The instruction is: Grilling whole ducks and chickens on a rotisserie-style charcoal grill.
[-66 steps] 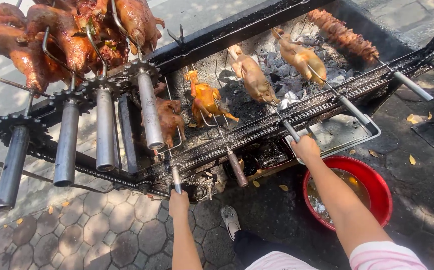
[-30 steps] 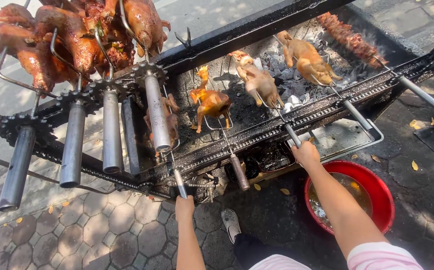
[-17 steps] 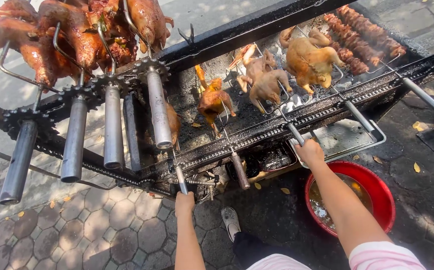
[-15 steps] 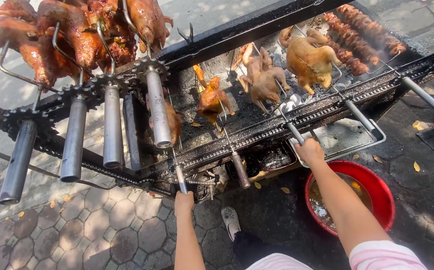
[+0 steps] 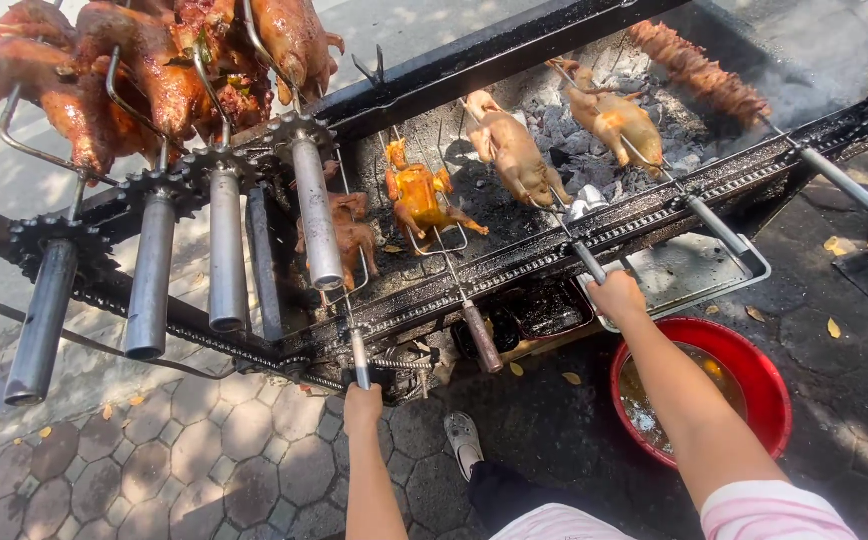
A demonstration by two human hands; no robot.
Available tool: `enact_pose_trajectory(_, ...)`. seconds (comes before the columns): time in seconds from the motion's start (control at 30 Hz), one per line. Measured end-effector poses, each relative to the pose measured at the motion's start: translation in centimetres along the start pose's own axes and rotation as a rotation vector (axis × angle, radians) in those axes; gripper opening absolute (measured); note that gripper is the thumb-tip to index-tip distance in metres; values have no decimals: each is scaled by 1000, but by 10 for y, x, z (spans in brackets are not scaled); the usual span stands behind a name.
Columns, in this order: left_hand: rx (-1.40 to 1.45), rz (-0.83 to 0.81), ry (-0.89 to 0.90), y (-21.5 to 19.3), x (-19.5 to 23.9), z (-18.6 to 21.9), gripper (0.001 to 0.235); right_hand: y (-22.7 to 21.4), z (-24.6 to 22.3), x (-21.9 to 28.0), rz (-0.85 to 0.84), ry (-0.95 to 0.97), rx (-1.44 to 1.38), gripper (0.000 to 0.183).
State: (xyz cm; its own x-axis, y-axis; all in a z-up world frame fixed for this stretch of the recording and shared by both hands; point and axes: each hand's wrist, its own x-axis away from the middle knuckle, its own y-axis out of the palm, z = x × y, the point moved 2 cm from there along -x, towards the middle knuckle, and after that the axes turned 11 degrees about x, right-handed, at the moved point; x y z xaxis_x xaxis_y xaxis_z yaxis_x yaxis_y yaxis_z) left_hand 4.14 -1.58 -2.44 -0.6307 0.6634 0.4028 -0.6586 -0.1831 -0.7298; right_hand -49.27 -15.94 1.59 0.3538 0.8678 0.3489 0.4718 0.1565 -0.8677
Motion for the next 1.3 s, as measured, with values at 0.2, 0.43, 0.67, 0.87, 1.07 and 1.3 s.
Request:
enact_pose_trajectory(0.2, 5, -22, -19, -5, 4, -1, 55, -5, -9, 10, -45, 16, -54, 38)
enact_pose_trajectory(0.43, -8, -10, -14, 4, -3, -10, 57, 4, -9, 9, -48, 28, -98, 35)
enact_pose_trajectory(0.67, 2, -6, -19, 11, -5, -15, 59, 13, -7, 6, -22, 20, -144, 33)
enact_pose_trajectory(0.87, -59, -28, -34, -1, 20, 9, 62, 16, -2, 4, -19, 10, -155, 34)
enact_pose_trajectory(1.07, -146, 146, 137, 6, 37, 46, 69, 18, 3, -2, -24, 9, -138, 36)
enact_pose_trajectory(1.3, -357, 485, 308, 17, 76, 69, 85, 5, -7, 10, -31, 15, -127, 36)
